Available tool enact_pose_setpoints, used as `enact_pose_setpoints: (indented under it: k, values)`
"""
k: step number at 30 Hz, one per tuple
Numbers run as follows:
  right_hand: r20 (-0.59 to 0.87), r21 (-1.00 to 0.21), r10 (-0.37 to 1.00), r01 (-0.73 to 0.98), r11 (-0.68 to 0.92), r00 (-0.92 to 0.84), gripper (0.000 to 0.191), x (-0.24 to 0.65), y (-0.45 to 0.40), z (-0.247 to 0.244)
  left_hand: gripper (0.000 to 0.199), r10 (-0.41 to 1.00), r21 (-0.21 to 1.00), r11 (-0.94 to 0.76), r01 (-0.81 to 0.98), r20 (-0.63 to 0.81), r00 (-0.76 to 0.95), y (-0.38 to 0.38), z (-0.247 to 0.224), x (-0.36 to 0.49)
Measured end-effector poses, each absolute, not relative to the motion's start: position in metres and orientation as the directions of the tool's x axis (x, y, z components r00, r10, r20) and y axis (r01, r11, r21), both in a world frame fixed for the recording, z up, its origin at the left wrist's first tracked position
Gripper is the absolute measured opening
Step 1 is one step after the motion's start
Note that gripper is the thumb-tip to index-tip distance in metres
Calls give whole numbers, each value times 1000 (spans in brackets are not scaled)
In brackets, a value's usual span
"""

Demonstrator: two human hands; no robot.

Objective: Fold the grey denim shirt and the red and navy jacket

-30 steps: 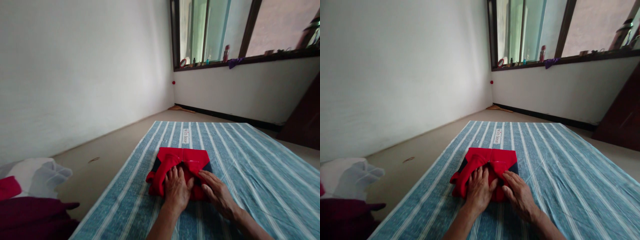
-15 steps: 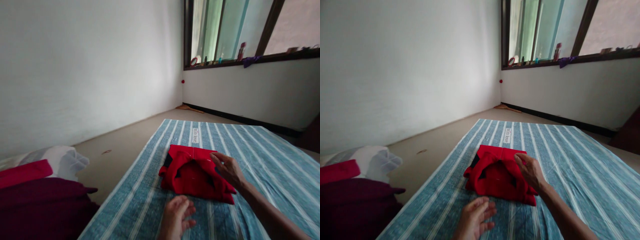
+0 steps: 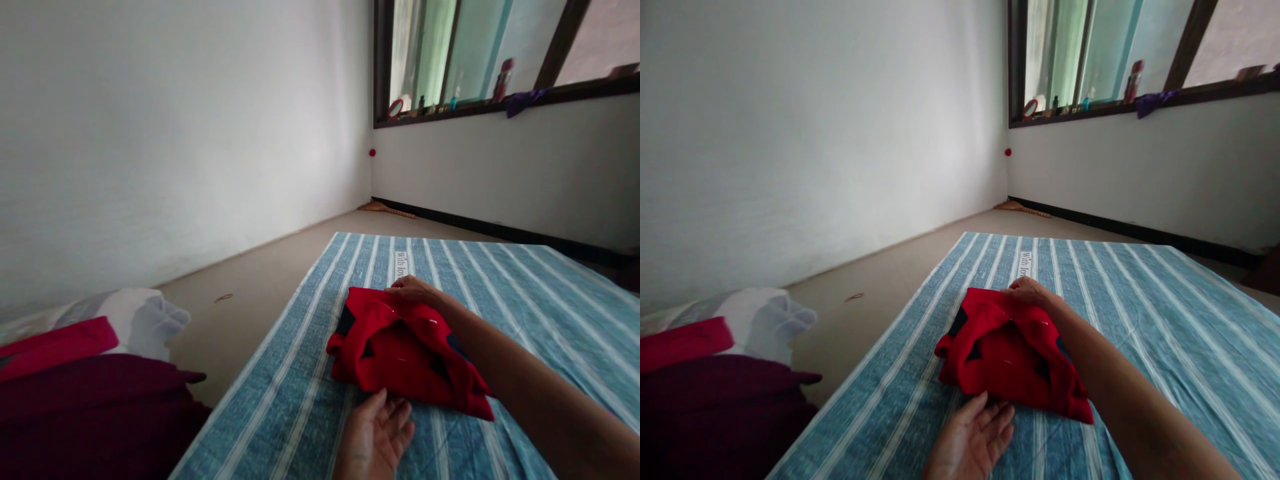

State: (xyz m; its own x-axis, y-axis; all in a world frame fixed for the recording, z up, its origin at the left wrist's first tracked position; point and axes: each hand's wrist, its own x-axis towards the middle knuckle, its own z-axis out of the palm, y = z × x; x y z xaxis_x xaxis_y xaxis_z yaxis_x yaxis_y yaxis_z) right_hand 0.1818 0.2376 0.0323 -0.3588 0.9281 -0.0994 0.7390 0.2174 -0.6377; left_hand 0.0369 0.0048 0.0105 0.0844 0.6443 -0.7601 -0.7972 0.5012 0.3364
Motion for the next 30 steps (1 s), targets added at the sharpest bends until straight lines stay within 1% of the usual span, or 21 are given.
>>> enact_pose_setpoints:
  k: [3, 6, 10, 14, 17, 20, 22, 25, 27, 30]
  values:
    - [-225, -643, 884, 744, 182, -411, 41, 181, 250, 30, 14, 627, 313, 537, -784, -770, 121, 9, 14, 38]
    - [-306, -635, 846, 756, 160, -436, 48, 182, 262, 26, 17, 610, 288, 559, -778, -778, 150, 14, 16, 42]
    - [-379, -643, 794, 753, 143, -475, 55, 185, 271, 23, 14, 637, 289, 491, -822, -763, 112, 22, 13, 53]
    - [-430, -680, 755, 728, 90, -495, 54, 187, 273, 28, 9, 625, 277, 411, -869, -779, 48, 26, 12, 63]
    - [-446, -715, 756, 699, 21, -479, 49, 192, 269, 34, 16, 638, 269, 401, -876, -768, 55, 26, 16, 64]
    - [-442, -771, 779, 632, -77, -445, 46, 204, 257, 41, 25, 698, 291, 375, -880, -713, 61, 25, 22, 62]
    - [-436, -817, 798, 555, -158, -416, 45, 215, 244, 44, 30, 747, 334, 350, -875, -663, 46, 26, 26, 58]
    - [-429, -876, 825, 391, -281, -367, 44, 232, 217, 47, 34, 807, 449, 337, -828, -591, 8, 33, 31, 46]
    - [-415, -905, 846, 250, -345, -335, 42, 242, 196, 46, 36, 848, 554, 347, -757, -530, 0, 44, 37, 31]
    - [-378, -920, 878, 16, -391, -295, 37, 250, 157, 39, 36, 907, 719, 373, -586, -415, 68, 70, 54, 3]
